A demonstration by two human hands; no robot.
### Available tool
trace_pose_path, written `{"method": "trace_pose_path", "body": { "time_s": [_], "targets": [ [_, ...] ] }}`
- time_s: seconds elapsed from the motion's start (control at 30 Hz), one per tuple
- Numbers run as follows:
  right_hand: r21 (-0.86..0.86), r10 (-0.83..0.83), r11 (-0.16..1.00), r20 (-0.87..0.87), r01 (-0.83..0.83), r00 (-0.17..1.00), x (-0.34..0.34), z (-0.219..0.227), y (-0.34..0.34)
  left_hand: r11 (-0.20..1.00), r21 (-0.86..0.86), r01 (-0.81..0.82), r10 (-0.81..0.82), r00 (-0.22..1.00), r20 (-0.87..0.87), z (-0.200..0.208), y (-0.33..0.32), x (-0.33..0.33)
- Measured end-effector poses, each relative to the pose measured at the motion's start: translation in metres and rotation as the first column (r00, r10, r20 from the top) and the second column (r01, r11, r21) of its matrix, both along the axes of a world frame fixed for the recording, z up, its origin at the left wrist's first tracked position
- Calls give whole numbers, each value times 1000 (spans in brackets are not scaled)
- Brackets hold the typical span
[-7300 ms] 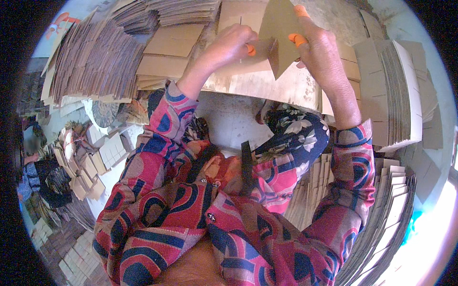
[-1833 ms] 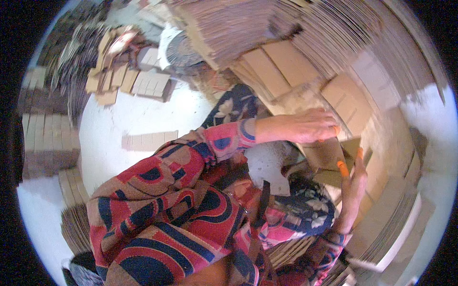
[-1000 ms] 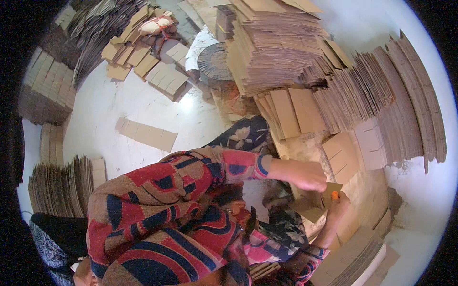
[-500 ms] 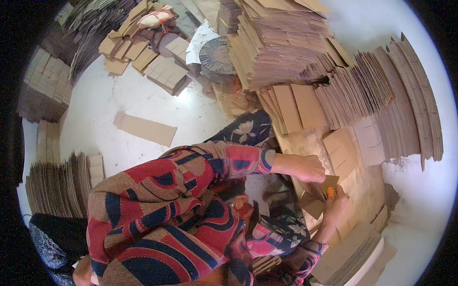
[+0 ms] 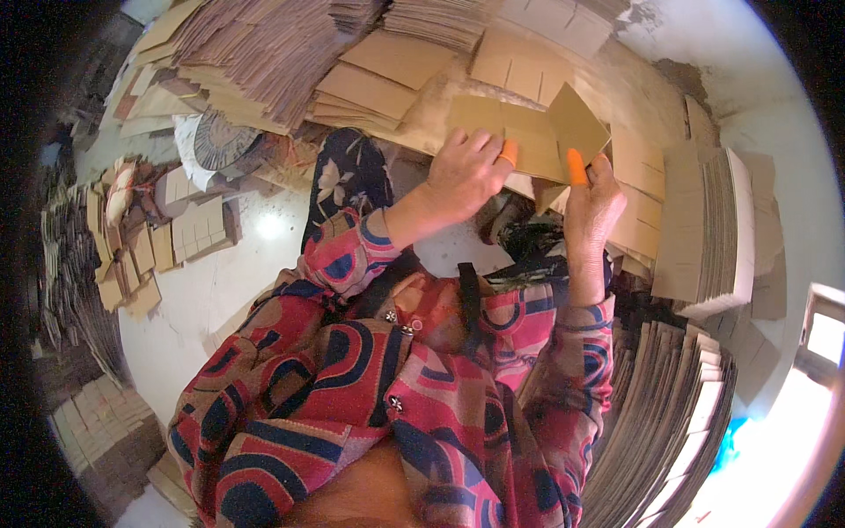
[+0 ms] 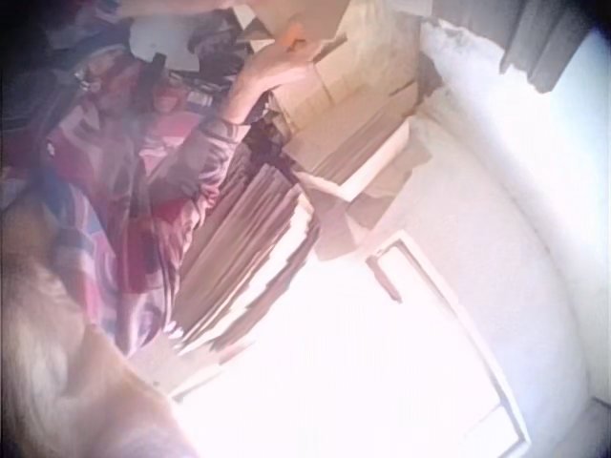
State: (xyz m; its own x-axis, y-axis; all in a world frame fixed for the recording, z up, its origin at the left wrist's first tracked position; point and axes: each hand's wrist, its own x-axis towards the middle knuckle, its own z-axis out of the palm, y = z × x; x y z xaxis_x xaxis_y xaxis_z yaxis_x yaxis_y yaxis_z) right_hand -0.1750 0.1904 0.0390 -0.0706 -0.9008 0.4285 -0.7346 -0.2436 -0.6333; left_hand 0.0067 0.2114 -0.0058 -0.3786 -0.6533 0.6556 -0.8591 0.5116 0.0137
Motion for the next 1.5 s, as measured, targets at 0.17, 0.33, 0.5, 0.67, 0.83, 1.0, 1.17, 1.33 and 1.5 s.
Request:
{"method": "trace_pose_path", "body": {
  "time_s": [0.17,0.33,0.5,0.67,0.83,1.0,1.17,1.33,1.5],
  "targets": [
    [-84,85,993,-10,-85,996,-10,-18,7,999,25,32,-34,996,79,0,8,-6],
    [1,273,961,-142,-276,951,-7,-33,4,983,175,48,-70,990,123,-5,8,-9],
    [41,-32,999,39,30,999,-34,-23,2,994,103,24,-35,993,110,-10,6,-7],
    [-91,-140,980,324,178,936,-37,-64,22,988,148,-35,5,980,200,-15,2,-17],
    [47,-163,987,197,157,967,-23,-125,23,967,235,98,-160,952,261,-70,4,-38],
    [97,-154,988,743,123,652,-28,-142,31,773,602,201,-310,947,82,-59,6,-43],
    [37,-67,997,799,63,597,-42,-169,26,825,462,327,-340,939,-57,-59,-19,-48],
    [69,-106,994,841,89,531,-35,-168,27,771,558,306,-381,924,20,-93,-29,-57],
    [110,-136,991,826,81,547,-31,-152,34,876,446,181,-292,937,193,-99,-11,-57]
  ]
}}
